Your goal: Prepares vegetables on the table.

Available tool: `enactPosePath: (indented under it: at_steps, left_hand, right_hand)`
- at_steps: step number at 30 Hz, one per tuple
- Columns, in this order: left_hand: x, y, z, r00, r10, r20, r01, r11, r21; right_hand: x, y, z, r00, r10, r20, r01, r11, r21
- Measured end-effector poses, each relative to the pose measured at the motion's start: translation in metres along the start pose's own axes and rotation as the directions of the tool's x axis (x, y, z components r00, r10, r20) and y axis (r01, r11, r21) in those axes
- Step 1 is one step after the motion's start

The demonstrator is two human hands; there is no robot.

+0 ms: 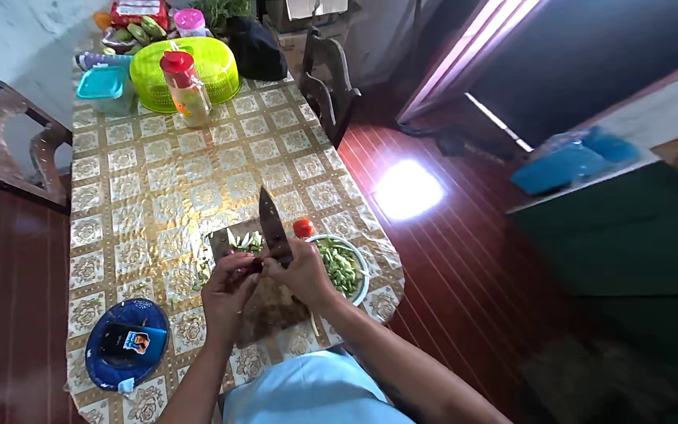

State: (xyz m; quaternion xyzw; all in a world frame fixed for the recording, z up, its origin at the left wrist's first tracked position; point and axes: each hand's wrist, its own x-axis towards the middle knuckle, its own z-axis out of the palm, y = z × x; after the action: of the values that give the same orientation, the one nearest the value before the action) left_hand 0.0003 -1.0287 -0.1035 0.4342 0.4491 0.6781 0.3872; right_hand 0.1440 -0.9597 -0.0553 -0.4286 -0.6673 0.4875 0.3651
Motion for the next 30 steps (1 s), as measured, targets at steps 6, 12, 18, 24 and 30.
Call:
enactPosePath:
  at_steps: [6, 12, 18, 24, 30]
  left_hand:
    - [0.001, 0.000, -0.006, 0.997, -0.074, -0.006, 0.073, 0.990, -0.117]
    - [-0.001, 0.004, -0.013, 0.999, 0.002, 0.054, 0.001, 0.999, -0.053]
    - [0.004, 0.011, -0.018, 0.991, 0.069, 0.112, -0.065, 0.997, -0.040]
    - [0.006, 0.007, -0.018, 0.986, 0.107, 0.132, -0.105, 0.994, -0.019]
    - [0.002, 0.002, -0.015, 0.996, -0.013, 0.083, 0.022, 0.995, -0.100]
  right_hand:
    - [0.000, -0.010, -0.001, 0.986, 0.131, 0.104, -0.149, 0.972, 0.184]
    - [-0.001, -0.010, 0.000, 0.993, 0.026, 0.116, -0.042, 0.990, 0.136]
    - [-0.003, -0.013, -0.004, 0.992, -0.055, 0.114, 0.046, 0.996, 0.082]
    - [-0.005, -0.009, 0.005, 0.987, -0.158, 0.021, 0.159, 0.981, -0.114]
    - [-0.006, -0.006, 0.016, 0.989, -0.137, -0.059, 0.127, 0.980, -0.154]
